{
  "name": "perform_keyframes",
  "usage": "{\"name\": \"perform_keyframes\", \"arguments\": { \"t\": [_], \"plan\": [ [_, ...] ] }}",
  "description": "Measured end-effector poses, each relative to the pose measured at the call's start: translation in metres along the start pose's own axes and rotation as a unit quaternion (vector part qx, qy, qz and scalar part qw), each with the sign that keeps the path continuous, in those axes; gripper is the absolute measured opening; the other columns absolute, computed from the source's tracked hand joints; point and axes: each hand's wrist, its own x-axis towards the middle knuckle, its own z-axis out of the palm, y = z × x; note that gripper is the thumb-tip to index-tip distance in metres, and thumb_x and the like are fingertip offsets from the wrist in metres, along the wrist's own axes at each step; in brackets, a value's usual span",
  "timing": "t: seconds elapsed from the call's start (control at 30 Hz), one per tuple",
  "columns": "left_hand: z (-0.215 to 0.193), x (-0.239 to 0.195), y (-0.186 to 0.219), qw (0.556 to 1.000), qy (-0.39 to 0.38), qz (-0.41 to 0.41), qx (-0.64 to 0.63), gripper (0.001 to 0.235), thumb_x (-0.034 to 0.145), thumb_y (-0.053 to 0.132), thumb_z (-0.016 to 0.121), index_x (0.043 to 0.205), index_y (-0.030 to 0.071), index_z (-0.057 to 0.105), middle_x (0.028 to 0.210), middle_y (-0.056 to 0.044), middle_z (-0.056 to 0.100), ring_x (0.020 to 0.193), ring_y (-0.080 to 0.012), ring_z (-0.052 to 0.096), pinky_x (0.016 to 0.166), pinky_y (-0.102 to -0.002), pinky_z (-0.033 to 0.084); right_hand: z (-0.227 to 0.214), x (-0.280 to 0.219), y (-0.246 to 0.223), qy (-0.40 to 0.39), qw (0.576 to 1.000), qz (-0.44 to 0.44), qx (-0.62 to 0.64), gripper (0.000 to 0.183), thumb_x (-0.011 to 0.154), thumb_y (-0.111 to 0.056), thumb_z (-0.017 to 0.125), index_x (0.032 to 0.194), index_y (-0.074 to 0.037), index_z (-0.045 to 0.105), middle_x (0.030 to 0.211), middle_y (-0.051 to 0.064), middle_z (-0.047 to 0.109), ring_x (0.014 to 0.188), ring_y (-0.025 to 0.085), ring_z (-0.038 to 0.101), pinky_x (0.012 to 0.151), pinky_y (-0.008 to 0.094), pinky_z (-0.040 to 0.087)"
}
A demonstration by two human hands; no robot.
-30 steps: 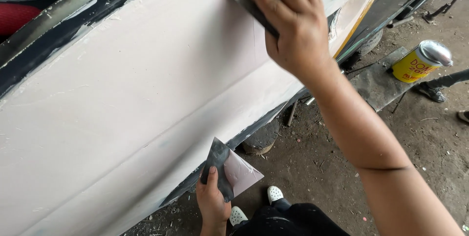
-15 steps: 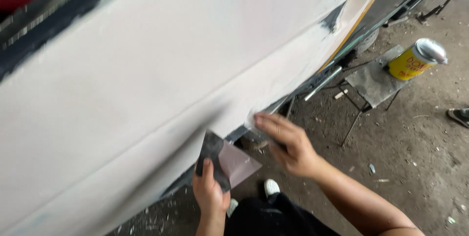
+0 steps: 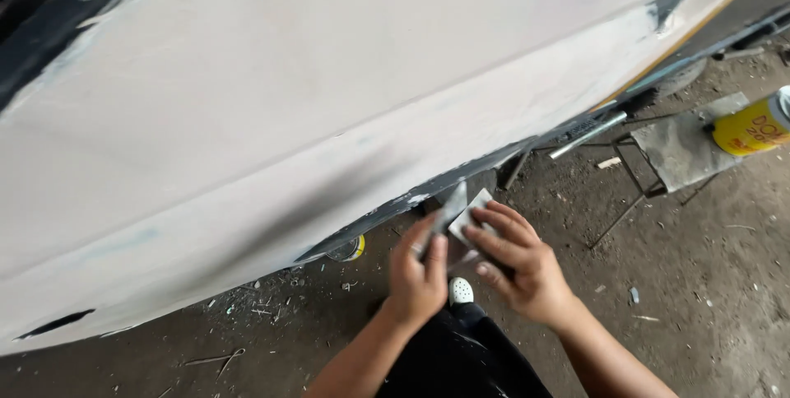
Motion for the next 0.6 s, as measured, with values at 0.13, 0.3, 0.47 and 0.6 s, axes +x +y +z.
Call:
{"name": "perform_keyframes", "arguments": {
  "t": [0.13, 0.3, 0.47, 0.6],
  "plan": [
    [-0.007, 0.009, 0.024, 1.0, 0.014, 0.004, -0.003, 0.028, 0.108, 0.012, 0.054, 0.129, -0.003, 0.064, 0.119, -0.018, 0.072, 0.108, -0.03, 0.074, 0.092, -0.035, 0.059, 0.024, -0.012, -0.011, -0.022, 0.997, -0.038, -0.07, 0.045, 0.083, -0.017, 0.077, 0.127, -0.008, 0.072, 0.14, 0.017, 0.064, 0.14, 0.043, 0.051, 0.115, 0.054, 0.042],
    [-0.023, -0.001, 0.028, 0.997, 0.056, 0.055, 0.01, 0.026, 0.109, 0.011, 0.052, 0.129, -0.003, 0.063, 0.119, -0.019, 0.071, 0.109, -0.0322, 0.074, 0.093, -0.037, 0.059, 0.043, -0.033, -0.003, -0.096, 0.993, -0.059, -0.039, 0.04, 0.083, -0.016, 0.076, 0.122, -0.008, 0.075, 0.137, 0.017, 0.065, 0.137, 0.045, 0.051, 0.11, 0.055, 0.042],
    [-0.025, -0.016, 0.011, 0.99, 0.107, -0.084, 0.03, 0.029, 0.108, 0.015, 0.055, 0.128, -0.003, 0.064, 0.114, -0.016, 0.074, 0.104, -0.0265, 0.074, 0.089, -0.036, 0.059, 0.018, -0.026, 0.0, -0.077, 0.983, -0.165, 0.031, 0.039, 0.089, -0.018, 0.069, 0.128, -0.01, 0.068, 0.143, 0.02, 0.059, 0.144, 0.047, 0.045, 0.117, 0.058, 0.038],
    [0.012, -0.049, -0.015, 0.754, 0.145, -0.319, -0.555, 0.034, 0.102, 0.015, 0.067, 0.13, -0.004, 0.063, 0.114, -0.015, 0.072, 0.097, -0.0228, 0.07, 0.087, -0.039, 0.059, 0.008, -0.04, 0.01, -0.063, 0.951, -0.141, 0.268, 0.039, 0.096, -0.015, 0.067, 0.134, -0.011, 0.064, 0.153, 0.021, 0.05, 0.156, 0.044, 0.035, 0.129, 0.058, 0.028]
  ]
}}
